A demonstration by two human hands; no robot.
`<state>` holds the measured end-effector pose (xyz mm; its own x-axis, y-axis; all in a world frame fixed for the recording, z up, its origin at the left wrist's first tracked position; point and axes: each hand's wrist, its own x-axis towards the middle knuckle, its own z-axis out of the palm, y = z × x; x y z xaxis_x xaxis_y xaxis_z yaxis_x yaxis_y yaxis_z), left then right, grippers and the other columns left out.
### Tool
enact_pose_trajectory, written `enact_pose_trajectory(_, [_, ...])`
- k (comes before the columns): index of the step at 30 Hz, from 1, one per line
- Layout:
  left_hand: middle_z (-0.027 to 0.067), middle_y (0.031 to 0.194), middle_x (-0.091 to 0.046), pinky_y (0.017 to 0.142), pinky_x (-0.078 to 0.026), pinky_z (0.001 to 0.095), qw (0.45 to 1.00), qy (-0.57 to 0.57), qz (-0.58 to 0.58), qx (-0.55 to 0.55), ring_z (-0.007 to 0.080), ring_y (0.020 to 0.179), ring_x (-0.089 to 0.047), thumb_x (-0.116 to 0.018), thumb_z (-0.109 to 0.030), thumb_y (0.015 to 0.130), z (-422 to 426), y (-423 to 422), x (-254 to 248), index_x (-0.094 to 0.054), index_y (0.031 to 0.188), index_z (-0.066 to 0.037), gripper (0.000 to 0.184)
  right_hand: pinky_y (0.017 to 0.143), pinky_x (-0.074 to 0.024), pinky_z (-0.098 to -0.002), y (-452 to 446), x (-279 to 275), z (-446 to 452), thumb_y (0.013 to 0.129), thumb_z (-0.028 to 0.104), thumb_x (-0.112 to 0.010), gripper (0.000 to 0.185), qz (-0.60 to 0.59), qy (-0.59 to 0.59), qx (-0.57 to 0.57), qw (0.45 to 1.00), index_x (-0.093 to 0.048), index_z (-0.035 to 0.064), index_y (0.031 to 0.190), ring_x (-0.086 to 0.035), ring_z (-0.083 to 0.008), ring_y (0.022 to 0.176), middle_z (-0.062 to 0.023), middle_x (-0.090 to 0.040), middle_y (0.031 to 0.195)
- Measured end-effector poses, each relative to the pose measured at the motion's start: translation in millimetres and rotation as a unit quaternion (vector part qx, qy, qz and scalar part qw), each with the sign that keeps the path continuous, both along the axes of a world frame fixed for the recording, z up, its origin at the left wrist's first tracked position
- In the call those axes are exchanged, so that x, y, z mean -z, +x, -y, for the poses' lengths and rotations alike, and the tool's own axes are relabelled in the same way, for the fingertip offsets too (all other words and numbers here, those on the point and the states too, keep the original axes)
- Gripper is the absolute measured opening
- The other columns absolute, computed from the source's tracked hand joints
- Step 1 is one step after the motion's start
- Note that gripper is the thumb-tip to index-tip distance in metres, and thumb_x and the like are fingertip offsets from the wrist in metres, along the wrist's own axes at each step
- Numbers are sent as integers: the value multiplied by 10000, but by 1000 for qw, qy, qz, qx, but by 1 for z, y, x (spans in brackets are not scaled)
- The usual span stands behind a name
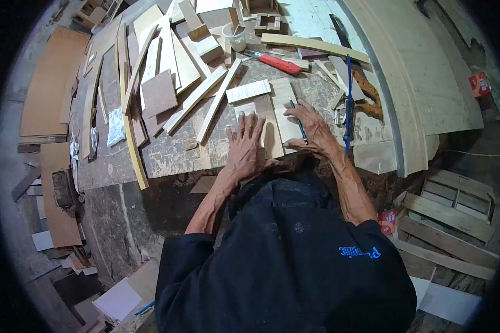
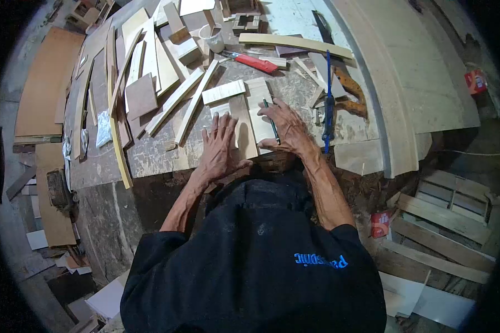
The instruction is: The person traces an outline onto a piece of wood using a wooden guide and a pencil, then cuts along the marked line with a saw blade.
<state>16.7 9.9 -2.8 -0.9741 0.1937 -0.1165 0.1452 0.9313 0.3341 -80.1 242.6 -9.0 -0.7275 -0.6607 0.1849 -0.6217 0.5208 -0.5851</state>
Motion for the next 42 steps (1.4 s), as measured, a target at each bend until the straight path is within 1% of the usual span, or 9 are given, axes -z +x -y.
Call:
enact_pose_trajectory(3, [197,1615,-99,1144,-129,668,994,110,-19,-21,447,1488,-11,-830,-596,616,10,6,2,-133,1557,-78,1280,1118,-348,-532,-1,0,-2,656,394,-849,784,-2,-29,-10,1000,-500,132,1307,-358,-405,1388,-81,-459,1479])
enact_pose_trajectory(7, [194,1617,-89,1164,-135,632,993,111,-29,-16,443,1489,3,-830,-635,583,22,9,6,-115,1557,-68,1334,1129,-343,-519,-3,1,-4,669,398,-844,806,1,8,-16,1000,-488,132,1342,-340,-392,1403,-75,-431,1503])
enact_pose_trajectory(11, [154,1619,-125,1173,-152,616,996,80,-25,4,458,1481,-29,-817,-645,600,14,3,-13,-185,1550,-98,1265,1140,-328,-517,-4,0,-4,676,436,-817,821,28,16,-25,999,-474,128,1356,-345,-401,1398,-86,-438,1496])
enact_pose_trajectory(15, [126,1627,-119,1154,-157,653,999,46,-16,13,454,1484,-11,-788,-679,618,13,-2,-1,-226,1550,-152,1209,1143,-326,-515,-5,0,-6,684,439,-797,815,24,4,-26,999,-468,124,1361,-347,-410,1394,-95,-447,1487])
enact_pose_trajectory(26, [106,1632,-128,1139,-161,675,998,54,-20,16,425,1493,-26,-764,-693,638,10,-3,11,-242,1545,-129,1189,1136,-349,-509,-6,5,-8,661,388,-830,800,26,-16,-21,999,-494,123,1337,-374,-402,1381,-80,-472,1471])
enact_pose_trajectory(29, [107,1632,-127,1143,-156,670,998,54,-5,13,422,1494,-28,-765,-685,645,9,-4,7,-243,1547,-135,1179,1133,-353,-491,-3,-1,-9,708,344,-803,726,29,-41,-15,999,-505,111,1328,-394,-399,1367,-124,-480,1452])
enact_pose_trajectory(35, [95,1636,-125,1140,-130,681,999,51,15,4,418,1496,-36,-769,-678,647,7,-4,1,-250,1549,-148,1168,1103,-381,-453,2,-20,-16,775,226,-726,607,110,-154,107,976,-510,87,1324,-466,-401,1298,-215,-516,1368])
enact_pose_trajectory(39, [76,1640,-118,1091,-170,738,998,54,-5,13,422,1494,-42,-748,-710,634,9,-4,10,-236,1556,-176,1182,1100,-383,-489,8,-14,-21,761,239,-736,627,60,-69,79,993,-508,103,1329,-461,-401,1301,-190,-533,1365])
enact_pose_trajectory(42, [85,1641,-108,1081,-168,749,998,66,-9,9,416,1497,-38,-751,-707,634,11,-3,12,-246,1553,-177,1175,1129,-346,-502,10,-12,-19,712,245,-763,671,60,-31,65,996,-518,118,1324,-403,-398,1354,-125,-524,1413])
